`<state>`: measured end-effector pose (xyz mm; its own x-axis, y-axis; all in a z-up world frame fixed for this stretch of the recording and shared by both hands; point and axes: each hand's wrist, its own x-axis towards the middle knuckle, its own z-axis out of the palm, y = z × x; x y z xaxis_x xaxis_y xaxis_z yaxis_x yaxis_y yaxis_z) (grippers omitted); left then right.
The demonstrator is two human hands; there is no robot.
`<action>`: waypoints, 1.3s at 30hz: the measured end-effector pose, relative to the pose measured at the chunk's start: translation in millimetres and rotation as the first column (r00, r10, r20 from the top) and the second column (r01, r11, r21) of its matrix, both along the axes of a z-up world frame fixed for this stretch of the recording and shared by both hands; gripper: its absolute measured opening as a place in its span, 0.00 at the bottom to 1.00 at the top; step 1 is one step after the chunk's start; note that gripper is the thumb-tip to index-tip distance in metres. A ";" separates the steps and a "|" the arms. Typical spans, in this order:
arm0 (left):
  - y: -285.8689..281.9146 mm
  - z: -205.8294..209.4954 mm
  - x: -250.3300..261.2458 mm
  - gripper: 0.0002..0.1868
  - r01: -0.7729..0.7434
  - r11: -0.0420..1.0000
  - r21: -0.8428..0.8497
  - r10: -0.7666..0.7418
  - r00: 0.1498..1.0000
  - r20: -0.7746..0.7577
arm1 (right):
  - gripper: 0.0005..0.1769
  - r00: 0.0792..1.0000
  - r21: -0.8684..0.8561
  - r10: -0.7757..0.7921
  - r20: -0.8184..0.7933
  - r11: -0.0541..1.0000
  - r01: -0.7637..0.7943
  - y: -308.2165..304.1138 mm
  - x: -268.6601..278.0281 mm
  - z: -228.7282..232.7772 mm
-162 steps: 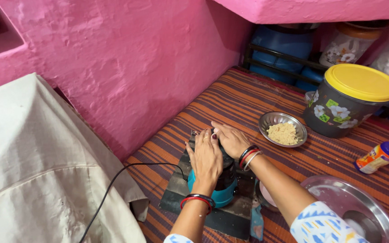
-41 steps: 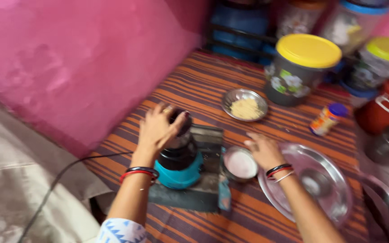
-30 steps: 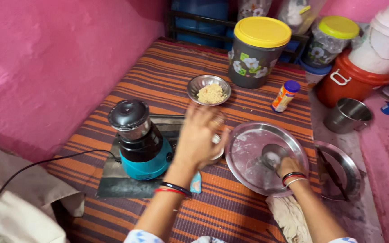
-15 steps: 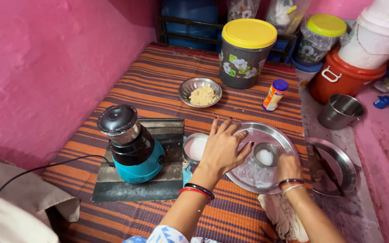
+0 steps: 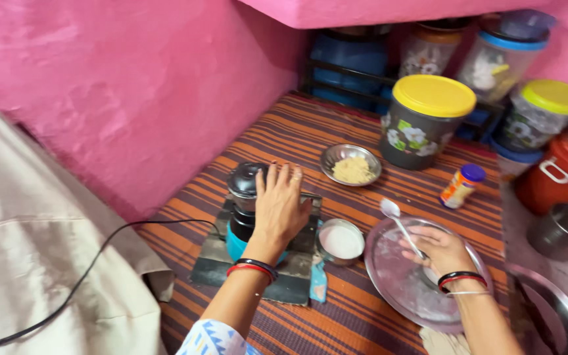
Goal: The person scoops a white powdery substance from a metal bowl into a blender jar using a spoon, then secures the lid and operates the blender. They open the lid to scrape down the sides and continue blending.
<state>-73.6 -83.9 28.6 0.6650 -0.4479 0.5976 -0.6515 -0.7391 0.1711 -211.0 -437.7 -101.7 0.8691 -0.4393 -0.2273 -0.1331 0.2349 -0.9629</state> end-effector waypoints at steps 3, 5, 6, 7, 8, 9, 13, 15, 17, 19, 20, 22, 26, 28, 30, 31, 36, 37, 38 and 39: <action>27.6 3.0 18.6 0.50 -0.069 0.998 -0.004 0.069 0.995 -0.066 | 0.19 0.978 0.083 0.199 0.065 0.975 -0.204 49.7 38.0 44.1; 39.3 6.5 31.5 0.56 -0.126 0.991 0.049 0.133 0.972 -0.195 | 0.19 0.953 0.116 0.290 0.086 0.947 -0.299 81.5 58.7 67.3; 43.2 8.3 38.0 0.57 -0.130 0.987 0.096 0.150 0.957 -0.248 | 0.19 0.943 0.117 0.315 0.103 0.938 -0.326 94.6 66.1 77.2; 47.5 10.3 45.1 0.58 -0.134 0.981 0.143 0.171 0.939 -0.299 | 0.19 0.933 0.119 0.341 0.120 0.928 -0.354 106.6 73.3 86.0; 51.3 12.0 52.2 0.58 -0.134 0.973 0.190 0.195 0.917 -0.349 | 0.19 0.921 0.120 0.366 0.137 0.916 -0.382 115.9 79.6 94.2; 54.5 12.5 58.9 0.57 -0.117 0.974 0.192 0.188 0.895 -0.404 | 0.19 0.921 0.120 0.368 0.126 0.916 -0.382 122.6 83.3 101.0; 61.5 7.2 87.9 0.52 -0.055 0.994 0.098 0.102 0.810 -0.577 | 0.19 0.925 0.119 0.369 0.093 0.918 -0.378 134.2 96.8 119.6; 65.3 -0.6 102.5 0.49 -0.056 0.996 -0.066 0.002 0.779 -0.627 | 0.19 0.924 0.105 0.374 0.077 0.919 -0.380 134.2 101.9 125.4; 72.8 -9.1 118.5 0.45 -0.087 0.952 -0.295 -0.130 0.756 -0.642 | 0.19 0.920 0.073 0.388 0.055 0.917 -0.391 134.8 109.6 132.6; 84.9 -16.0 135.6 0.43 -0.148 0.756 -0.637 -0.449 0.591 -0.670 | 0.20 0.905 -0.019 0.424 0.028 0.906 -0.424 138.2 119.8 141.4; 91.4 -18.8 143.3 0.42 -0.209 0.610 -0.764 -0.602 0.505 -0.618 | 0.20 0.897 -0.065 0.442 0.013 0.896 -0.440 140.0 125.5 147.0; 101.8 -26.7 148.5 0.38 -0.233 0.267 -0.935 -0.801 0.486 -0.350 | 0.20 0.871 -0.192 0.486 -0.069 0.850 -0.490 146.0 139.0 158.5; 125.5 -20.6 137.7 0.35 -0.347 -0.182 -0.920 -0.896 0.444 0.010 | 0.19 0.822 -0.443 0.568 -0.034 0.729 -0.522 172.1 159.0 176.2; 132.3 -6.7 122.7 0.38 -0.478 -0.216 -0.851 -0.906 0.422 -0.007 | 0.19 0.799 -0.501 0.600 0.027 0.700 -0.509 192.6 162.6 186.3; 134.4 8.8 104.0 0.43 -0.563 -0.228 -0.794 -0.932 0.363 0.010 | 0.18 0.809 -0.609 0.586 0.053 0.660 -0.439 217.9 162.6 195.7; 132.8 16.2 95.4 0.46 -0.587 -0.220 -0.779 -0.951 0.308 0.037 | 0.17 0.834 -0.685 0.549 0.054 0.628 -0.369 229.7 158.1 198.5; 120.4 38.8 71.7 0.47 -0.618 -0.162 -0.769 -0.974 0.227 0.023 | 0.14 0.863 -0.944 0.468 0.189 0.329 0.028 274.2 148.4 209.1; 118.5 39.4 69.6 0.45 -0.619 -0.154 -0.770 -0.980 0.197 0.038 | 0.14 0.862 -0.936 0.458 0.217 0.347 0.052 277.6 147.3 209.2; 116.7 39.6 68.8 0.44 -0.620 -0.145 -0.771 -0.985 0.166 0.052 | 0.15 0.860 -0.928 0.448 0.245 0.364 0.075 280.0 146.8 208.2; 115.3 40.1 69.7 0.42 -0.627 -0.125 -0.769 -0.988 0.149 0.040 | 0.16 0.817 -0.930 0.499 0.290 0.347 0.119 279.9 147.1 207.3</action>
<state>-4.0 31.4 68.7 0.8367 -0.5476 -0.0101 0.4972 0.7518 0.4331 -63.9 -157.8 105.6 0.7862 0.1005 0.6098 0.4629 -0.7495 -0.4733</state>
